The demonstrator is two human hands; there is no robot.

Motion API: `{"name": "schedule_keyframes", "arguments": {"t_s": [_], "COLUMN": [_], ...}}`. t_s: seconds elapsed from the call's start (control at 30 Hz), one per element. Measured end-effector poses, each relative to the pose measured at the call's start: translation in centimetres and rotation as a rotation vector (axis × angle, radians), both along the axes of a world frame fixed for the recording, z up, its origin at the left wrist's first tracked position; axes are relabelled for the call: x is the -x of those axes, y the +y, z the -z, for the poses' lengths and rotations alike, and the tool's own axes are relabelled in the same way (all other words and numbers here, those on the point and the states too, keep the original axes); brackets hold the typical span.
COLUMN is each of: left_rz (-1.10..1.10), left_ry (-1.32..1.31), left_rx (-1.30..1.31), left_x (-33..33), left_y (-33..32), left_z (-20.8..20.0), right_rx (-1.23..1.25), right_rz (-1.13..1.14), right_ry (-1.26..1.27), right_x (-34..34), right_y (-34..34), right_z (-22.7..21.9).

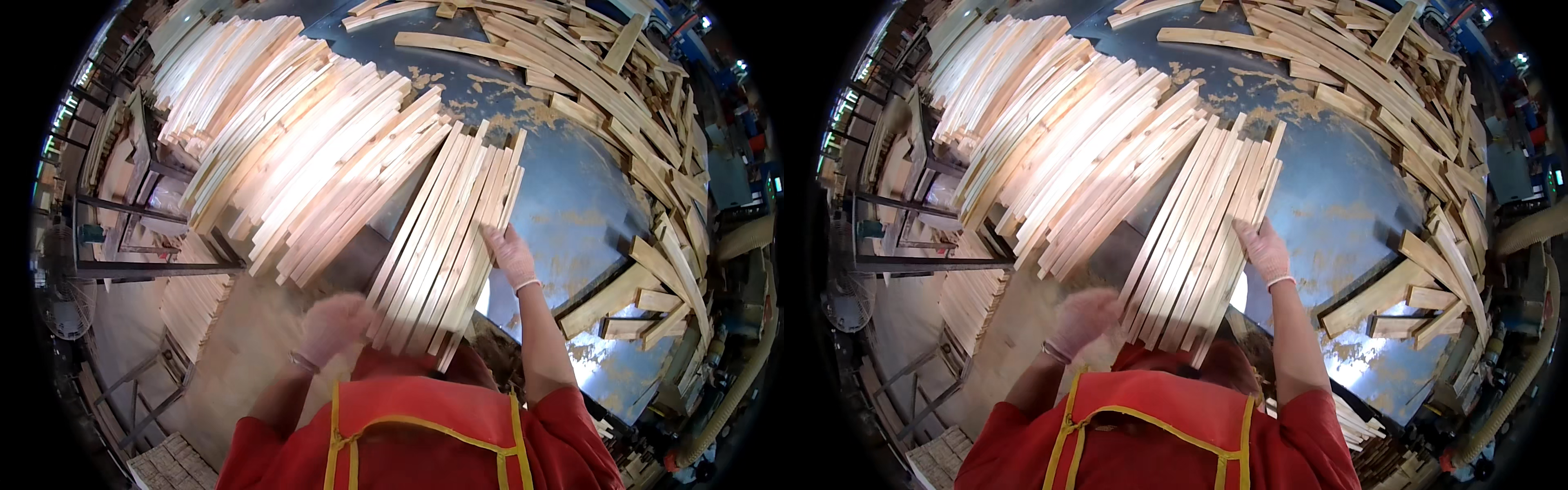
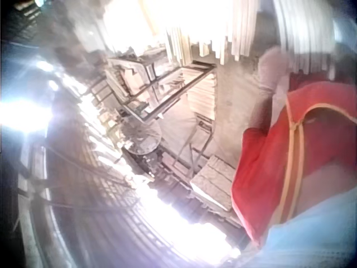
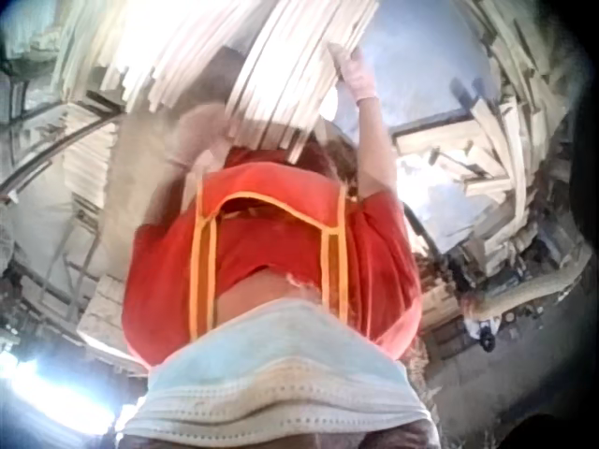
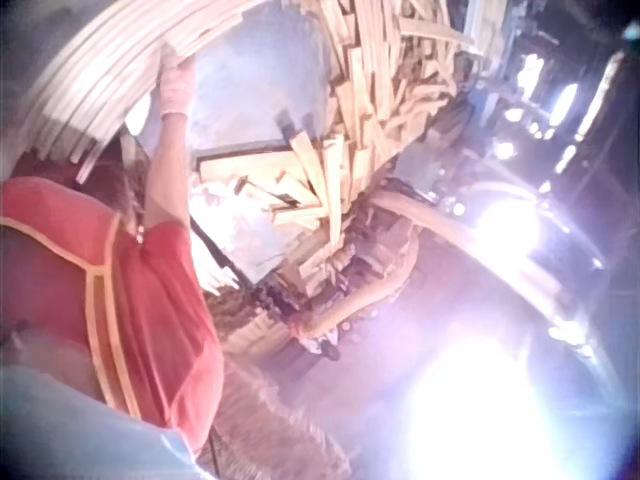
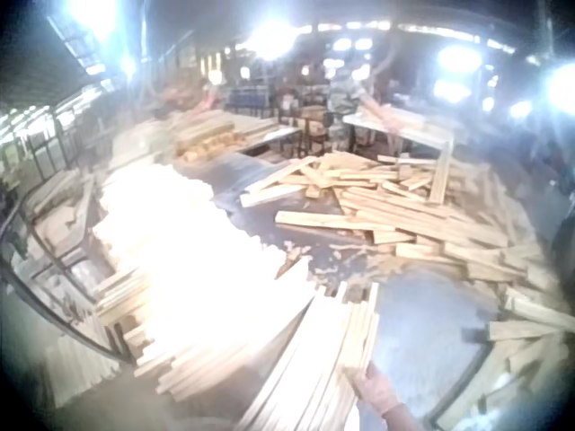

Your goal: The person picks up individual wooden planks from a large pile on a metal table and stacks them neatly on the left side. The person wears pink gloves and a red apron while sorting the wood pieces.

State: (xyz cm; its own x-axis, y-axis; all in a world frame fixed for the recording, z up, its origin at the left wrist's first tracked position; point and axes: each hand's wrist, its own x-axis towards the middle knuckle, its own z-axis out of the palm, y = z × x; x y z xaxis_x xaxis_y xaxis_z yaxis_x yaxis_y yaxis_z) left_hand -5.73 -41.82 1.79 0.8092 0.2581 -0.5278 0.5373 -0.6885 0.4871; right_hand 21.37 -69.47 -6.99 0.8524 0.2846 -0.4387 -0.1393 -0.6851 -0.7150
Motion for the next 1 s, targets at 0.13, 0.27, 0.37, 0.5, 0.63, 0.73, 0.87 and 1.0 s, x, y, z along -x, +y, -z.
{"name": "schedule_keyframes", "arguments": {"t_s": [0.13,0.27,0.37,0.5,0.63,0.73,0.87,1.0], "left_rz": [-0.319,-0.203,-0.117,-0.092,-0.063,-0.064,-0.018,0.006], "left_ry": [-0.172,-0.030,0.019,-0.066,-0.334,-0.761,-1.128,-0.836], "left_rx": [0.175,-0.084,-0.086,-0.008,-0.046,-0.010,0.096,0.151], "left_x": [-10.4,-19.8,-23.1,-24.4,-25.4,-25.0,-23.2,-21.8], "left_y": [1.1,-1.2,-4.0,-5.9,-7.1,-7.5,-7.0,-5.5], "left_z": [0.6,7.4,6.1,0.1,-9.0,-15.9,-19.2,-14.5], "right_rx": [0.093,-0.068,-0.364,-0.640,-0.661,-0.723,-0.744,-0.032], "right_rz": [-0.140,-0.116,0.090,0.299,0.285,0.229,0.255,0.016], "right_ry": [0.047,0.129,0.182,0.274,0.028,-0.431,-0.756,-0.647], "right_x": [-0.8,-0.9,-0.6,-1.0,-2.9,-3.5,-2.8,-0.4], "right_y": [0.5,0.5,-0.9,-1.6,-3.6,-4.4,-6.0,-6.3], "right_z": [-1.8,-1.7,0.5,0.2,-9.1,-18.3,-23.4,-21.0]}}
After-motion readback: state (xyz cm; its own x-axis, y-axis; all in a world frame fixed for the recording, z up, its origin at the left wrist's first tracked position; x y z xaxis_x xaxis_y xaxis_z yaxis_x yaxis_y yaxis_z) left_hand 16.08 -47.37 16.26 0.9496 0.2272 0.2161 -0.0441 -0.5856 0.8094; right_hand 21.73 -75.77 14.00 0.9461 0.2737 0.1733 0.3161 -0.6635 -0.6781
